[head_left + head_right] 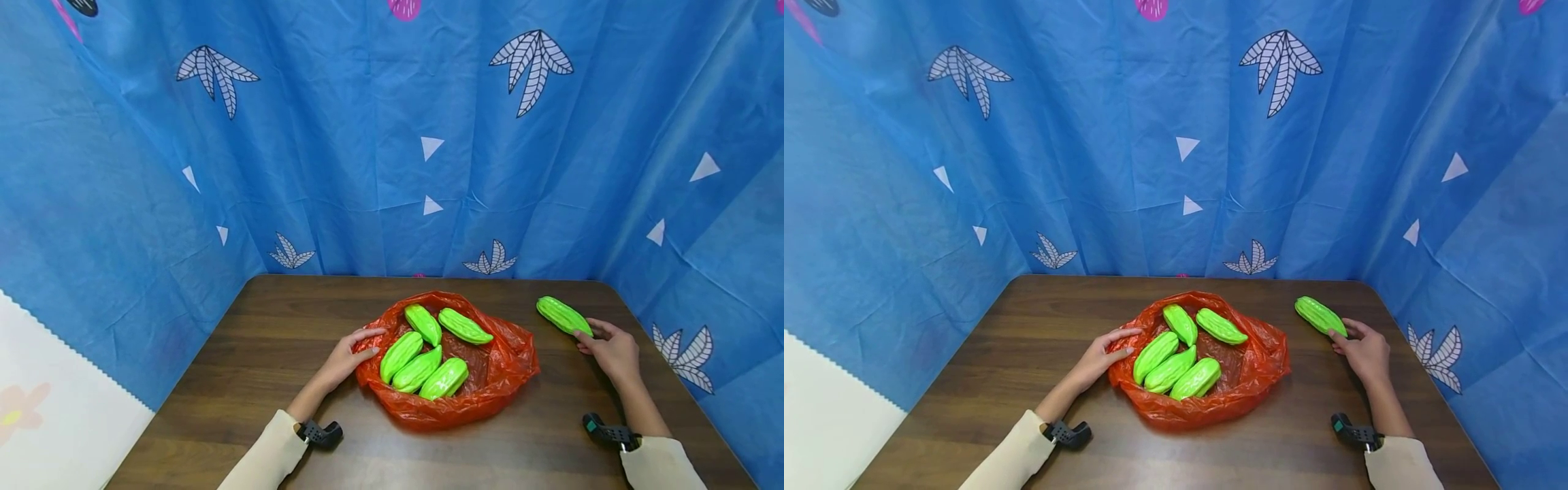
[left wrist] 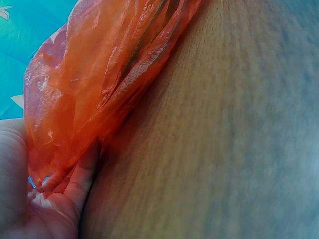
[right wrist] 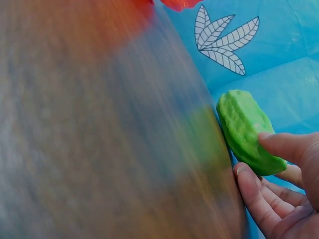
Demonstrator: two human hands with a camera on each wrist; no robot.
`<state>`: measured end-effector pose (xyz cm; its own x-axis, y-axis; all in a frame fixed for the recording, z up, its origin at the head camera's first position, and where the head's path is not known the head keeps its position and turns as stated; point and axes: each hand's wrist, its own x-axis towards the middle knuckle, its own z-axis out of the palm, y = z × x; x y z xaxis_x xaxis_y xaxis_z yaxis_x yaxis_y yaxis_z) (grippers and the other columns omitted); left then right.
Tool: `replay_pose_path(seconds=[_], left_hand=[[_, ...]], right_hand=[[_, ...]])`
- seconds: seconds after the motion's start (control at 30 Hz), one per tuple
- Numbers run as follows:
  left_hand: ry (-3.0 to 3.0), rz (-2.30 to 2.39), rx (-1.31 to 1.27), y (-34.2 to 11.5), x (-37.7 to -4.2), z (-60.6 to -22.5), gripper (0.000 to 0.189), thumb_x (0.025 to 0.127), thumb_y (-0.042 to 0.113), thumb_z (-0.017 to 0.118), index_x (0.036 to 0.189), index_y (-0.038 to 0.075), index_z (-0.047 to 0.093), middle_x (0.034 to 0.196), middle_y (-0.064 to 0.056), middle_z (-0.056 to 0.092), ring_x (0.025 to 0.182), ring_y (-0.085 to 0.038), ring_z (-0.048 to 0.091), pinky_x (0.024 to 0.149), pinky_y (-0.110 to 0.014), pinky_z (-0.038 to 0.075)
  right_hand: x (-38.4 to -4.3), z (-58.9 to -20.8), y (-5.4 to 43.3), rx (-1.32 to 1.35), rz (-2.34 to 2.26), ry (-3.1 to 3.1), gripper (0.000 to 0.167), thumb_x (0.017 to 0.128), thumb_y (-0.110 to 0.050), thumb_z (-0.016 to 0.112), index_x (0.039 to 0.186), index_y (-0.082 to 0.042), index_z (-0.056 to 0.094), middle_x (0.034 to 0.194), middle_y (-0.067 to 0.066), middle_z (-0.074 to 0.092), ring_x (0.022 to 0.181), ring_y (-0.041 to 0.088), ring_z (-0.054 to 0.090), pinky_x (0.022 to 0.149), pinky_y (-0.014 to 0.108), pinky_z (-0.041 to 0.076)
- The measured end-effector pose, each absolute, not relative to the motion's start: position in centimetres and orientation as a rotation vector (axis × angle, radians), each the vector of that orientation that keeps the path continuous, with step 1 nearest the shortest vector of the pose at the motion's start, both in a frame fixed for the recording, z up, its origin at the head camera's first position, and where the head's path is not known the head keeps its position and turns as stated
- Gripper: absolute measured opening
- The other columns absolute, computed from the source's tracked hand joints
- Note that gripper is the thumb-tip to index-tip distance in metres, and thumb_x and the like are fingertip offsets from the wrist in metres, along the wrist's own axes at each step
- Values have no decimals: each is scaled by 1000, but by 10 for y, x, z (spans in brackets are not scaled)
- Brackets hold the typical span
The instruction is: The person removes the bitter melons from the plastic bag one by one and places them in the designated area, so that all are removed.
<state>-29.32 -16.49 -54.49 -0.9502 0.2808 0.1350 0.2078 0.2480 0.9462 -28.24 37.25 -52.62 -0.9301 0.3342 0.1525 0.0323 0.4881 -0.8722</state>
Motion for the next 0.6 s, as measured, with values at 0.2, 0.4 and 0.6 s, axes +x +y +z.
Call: replay_pose_path(seconds=[0.2, 0.4, 0.6], left_hand=[[2395, 1837, 497, -167, -293, -545, 41, 96, 8, 68, 136, 10, 65, 156, -18, 42, 151, -40, 21, 119, -57, 24], [2384, 1819, 545, -169, -294, -545, 40, 96, 16, 70, 136, 15, 67, 156, -14, 42, 150, -36, 26, 116, -54, 31], [2407, 1799, 545, -169, -294, -544, 40, 96, 21, 70, 136, 21, 67, 157, -13, 42, 152, -40, 19, 120, -58, 18]], right_hand=[[-280, -522, 375, -253, 1360, -2469, 56, 98, -19, 69, 139, 13, 51, 126, 40, 59, 63, 3, 68, 59, 23, 58], [-274, -510, 379, -244, 1103, -2575, 57, 96, -31, 71, 130, 13, 59, 115, 39, 64, 58, 13, 70, 50, 23, 54], [-272, -498, 381, -253, 1012, -2581, 50, 98, -29, 68, 126, 12, 62, 99, 32, 71, 58, 17, 68, 48, 24, 51]])
